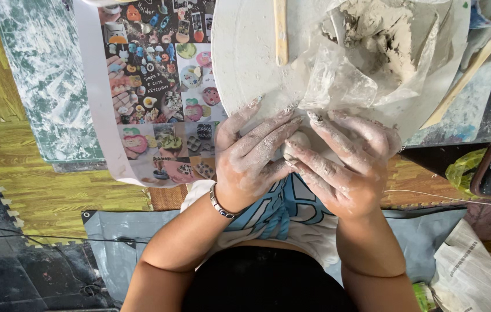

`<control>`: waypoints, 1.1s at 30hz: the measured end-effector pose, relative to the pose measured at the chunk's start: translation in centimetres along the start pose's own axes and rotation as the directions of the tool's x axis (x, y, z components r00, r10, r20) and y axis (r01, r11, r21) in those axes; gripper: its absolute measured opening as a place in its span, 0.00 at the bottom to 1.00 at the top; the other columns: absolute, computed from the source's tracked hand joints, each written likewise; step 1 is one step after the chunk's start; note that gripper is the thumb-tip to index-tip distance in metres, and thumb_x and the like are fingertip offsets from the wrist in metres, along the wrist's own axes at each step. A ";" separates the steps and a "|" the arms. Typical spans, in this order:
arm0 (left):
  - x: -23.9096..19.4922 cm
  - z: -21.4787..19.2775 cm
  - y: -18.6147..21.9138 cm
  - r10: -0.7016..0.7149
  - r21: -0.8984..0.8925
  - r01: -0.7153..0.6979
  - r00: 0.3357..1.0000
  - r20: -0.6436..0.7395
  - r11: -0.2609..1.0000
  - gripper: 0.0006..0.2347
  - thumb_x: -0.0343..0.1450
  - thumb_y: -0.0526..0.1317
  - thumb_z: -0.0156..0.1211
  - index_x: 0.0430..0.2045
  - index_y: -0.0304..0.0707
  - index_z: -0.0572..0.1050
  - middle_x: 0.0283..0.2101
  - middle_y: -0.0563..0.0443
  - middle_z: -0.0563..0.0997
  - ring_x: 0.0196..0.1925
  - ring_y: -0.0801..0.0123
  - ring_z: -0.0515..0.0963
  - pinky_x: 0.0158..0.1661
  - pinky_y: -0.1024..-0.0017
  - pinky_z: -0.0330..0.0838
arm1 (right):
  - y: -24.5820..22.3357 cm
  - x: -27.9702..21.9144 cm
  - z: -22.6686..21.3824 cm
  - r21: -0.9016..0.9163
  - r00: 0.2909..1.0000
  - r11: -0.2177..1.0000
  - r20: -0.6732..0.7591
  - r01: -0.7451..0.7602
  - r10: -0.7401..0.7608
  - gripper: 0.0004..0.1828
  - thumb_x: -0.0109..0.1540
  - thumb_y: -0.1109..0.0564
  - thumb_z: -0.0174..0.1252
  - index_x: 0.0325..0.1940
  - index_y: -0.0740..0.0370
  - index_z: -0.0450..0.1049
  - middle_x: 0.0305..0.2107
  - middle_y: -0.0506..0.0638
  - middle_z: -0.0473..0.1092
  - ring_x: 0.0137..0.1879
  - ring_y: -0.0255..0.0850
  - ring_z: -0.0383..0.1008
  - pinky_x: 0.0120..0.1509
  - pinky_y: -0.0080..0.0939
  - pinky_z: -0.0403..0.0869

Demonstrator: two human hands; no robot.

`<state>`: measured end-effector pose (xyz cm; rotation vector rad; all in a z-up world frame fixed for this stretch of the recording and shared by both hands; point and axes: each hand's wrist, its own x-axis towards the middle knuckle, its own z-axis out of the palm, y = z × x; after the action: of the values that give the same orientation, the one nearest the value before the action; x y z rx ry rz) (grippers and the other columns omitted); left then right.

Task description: The person shapes a small piece of clay into a ball and then uses a wooden tool to carve details into it. They continue to refine the shape with their fingers and the tool, creating a small sculpted figure on a white plate.

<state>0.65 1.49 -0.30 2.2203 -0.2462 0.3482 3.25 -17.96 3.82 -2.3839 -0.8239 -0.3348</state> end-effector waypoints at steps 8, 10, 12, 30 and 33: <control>0.0 0.0 0.2 0.003 0.024 -0.002 1.000 -0.014 1.000 0.21 0.68 0.49 0.75 0.54 0.45 0.80 0.60 0.58 0.79 0.67 0.51 0.71 0.66 0.58 0.65 | 1.5 -2.7 1.4 -0.163 0.995 0.984 -0.054 0.077 -0.087 0.19 0.66 0.32 0.57 0.54 0.36 0.83 0.59 0.45 0.73 0.66 0.50 0.66 0.69 0.53 0.55; 0.0 0.0 0.2 0.006 0.029 -0.006 1.000 -0.021 1.000 0.21 0.68 0.48 0.75 0.54 0.45 0.80 0.60 0.57 0.79 0.66 0.51 0.71 0.66 0.58 0.65 | 1.5 -3.3 1.4 -0.201 0.996 0.976 -0.038 0.077 -0.086 0.20 0.68 0.31 0.55 0.55 0.35 0.83 0.60 0.44 0.73 0.66 0.49 0.66 0.69 0.52 0.55; 0.0 0.0 0.1 0.005 0.007 -0.005 1.000 -0.010 1.000 0.21 0.68 0.49 0.75 0.54 0.45 0.80 0.60 0.57 0.79 0.66 0.52 0.71 0.66 0.58 0.66 | 1.5 -3.6 1.3 -0.192 0.998 0.980 -0.023 0.052 -0.057 0.19 0.69 0.32 0.54 0.56 0.35 0.83 0.61 0.44 0.72 0.66 0.49 0.66 0.69 0.52 0.55; 0.2 -0.2 0.1 0.031 0.012 -0.031 1.000 -0.003 0.999 0.21 0.69 0.50 0.73 0.54 0.43 0.80 0.59 0.56 0.80 0.64 0.56 0.72 0.67 0.59 0.65 | 1.4 -5.2 2.5 -0.313 0.999 0.949 -0.022 0.025 -0.033 0.29 0.70 0.24 0.38 0.60 0.31 0.79 0.66 0.47 0.67 0.69 0.51 0.61 0.71 0.56 0.54; 0.3 -0.2 0.1 0.035 -0.002 -0.035 0.999 -0.006 0.999 0.20 0.70 0.49 0.73 0.53 0.42 0.80 0.59 0.56 0.80 0.63 0.60 0.75 0.68 0.59 0.65 | 1.0 -5.7 2.2 -0.292 1.000 0.956 0.022 -0.006 0.013 0.28 0.73 0.25 0.40 0.63 0.32 0.79 0.67 0.50 0.67 0.71 0.55 0.61 0.74 0.56 0.55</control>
<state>0.82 1.57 -0.01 2.2152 -0.2829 0.3735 -0.47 -20.03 -0.68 -2.6691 -0.8204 -0.4525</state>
